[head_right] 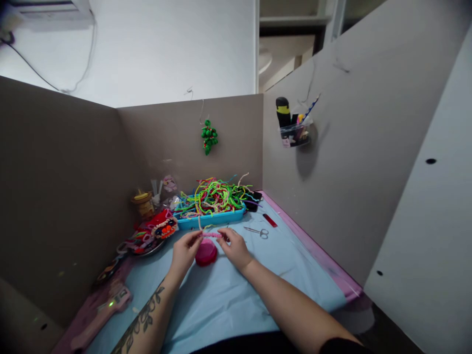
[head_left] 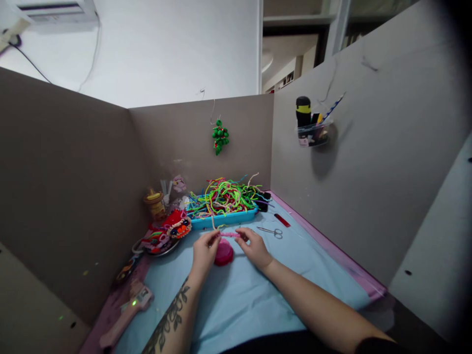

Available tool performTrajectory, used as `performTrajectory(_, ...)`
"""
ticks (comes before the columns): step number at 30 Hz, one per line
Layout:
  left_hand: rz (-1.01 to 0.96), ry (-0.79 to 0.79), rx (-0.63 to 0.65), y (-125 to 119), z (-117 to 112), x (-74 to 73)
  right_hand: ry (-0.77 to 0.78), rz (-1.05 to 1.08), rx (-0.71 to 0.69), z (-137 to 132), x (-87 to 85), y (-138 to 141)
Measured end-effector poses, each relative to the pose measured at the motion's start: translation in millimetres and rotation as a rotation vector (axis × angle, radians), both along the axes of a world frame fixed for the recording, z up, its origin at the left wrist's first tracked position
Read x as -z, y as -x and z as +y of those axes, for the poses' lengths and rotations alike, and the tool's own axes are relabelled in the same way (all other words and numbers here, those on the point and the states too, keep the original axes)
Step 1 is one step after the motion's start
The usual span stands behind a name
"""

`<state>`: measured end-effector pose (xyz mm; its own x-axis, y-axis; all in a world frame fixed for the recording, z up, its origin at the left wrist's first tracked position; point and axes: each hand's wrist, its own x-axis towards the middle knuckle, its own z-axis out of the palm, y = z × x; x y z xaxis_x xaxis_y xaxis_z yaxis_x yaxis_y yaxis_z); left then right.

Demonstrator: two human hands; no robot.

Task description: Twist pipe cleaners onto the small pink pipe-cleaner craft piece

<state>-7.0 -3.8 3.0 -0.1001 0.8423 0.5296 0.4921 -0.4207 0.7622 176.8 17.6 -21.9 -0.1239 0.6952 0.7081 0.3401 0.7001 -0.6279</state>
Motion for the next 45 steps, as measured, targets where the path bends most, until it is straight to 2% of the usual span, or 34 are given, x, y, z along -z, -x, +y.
performTrajectory(4, -0.141, 0.11, 0.044, -3.7, 1.2, 0.2, 0.027, 0.056, 0.009, 2.3, -1.6, -1.5)
performTrajectory(9, -0.369, 0.213, 0.216, -9.9, -0.5, -3.0, 0.046, 0.108, -0.03, 1.7, -2.5, -2.1)
performTrajectory(12, -0.475, 0.239, 0.263, -10.2, -2.9, -6.4, 0.075, 0.137, -0.026, 3.0, -1.4, -1.6)
performTrajectory(15, -0.532, 0.281, 0.337, -8.5, -6.4, -10.7, 0.165, 0.2, -0.018, 7.6, 1.2, -1.5)
performTrajectory(18, -0.489, 0.349, 0.422, -7.8, -8.4, -12.6, 0.268, 0.289, -0.05, 13.5, 4.1, -1.8)
performTrajectory(21, -0.412, 0.374, 0.391, -8.4, -7.0, -10.2, 0.301, 0.344, -0.081, 17.5, 6.1, -2.0)
performTrajectory(25, -0.357, 0.324, 0.248, -5.9, -1.5, -7.0, 0.326, 0.38, -0.115, 20.2, 6.3, -2.8)
performTrajectory(32, -0.408, 0.217, 0.087, 8.2, 2.8, -13.3, 0.329, 0.5, -0.081, 24.2, -0.8, -11.3)
performTrajectory(41, -0.306, 0.228, 0.172, -2.7, 1.1, -6.9, 0.351, 0.3, -0.249, 10.7, 3.7, 3.0)
performTrajectory(45, -0.289, 0.248, 0.223, -2.4, 0.3, -5.2, 0.339, 0.292, -0.235, 10.2, 3.9, 2.7)
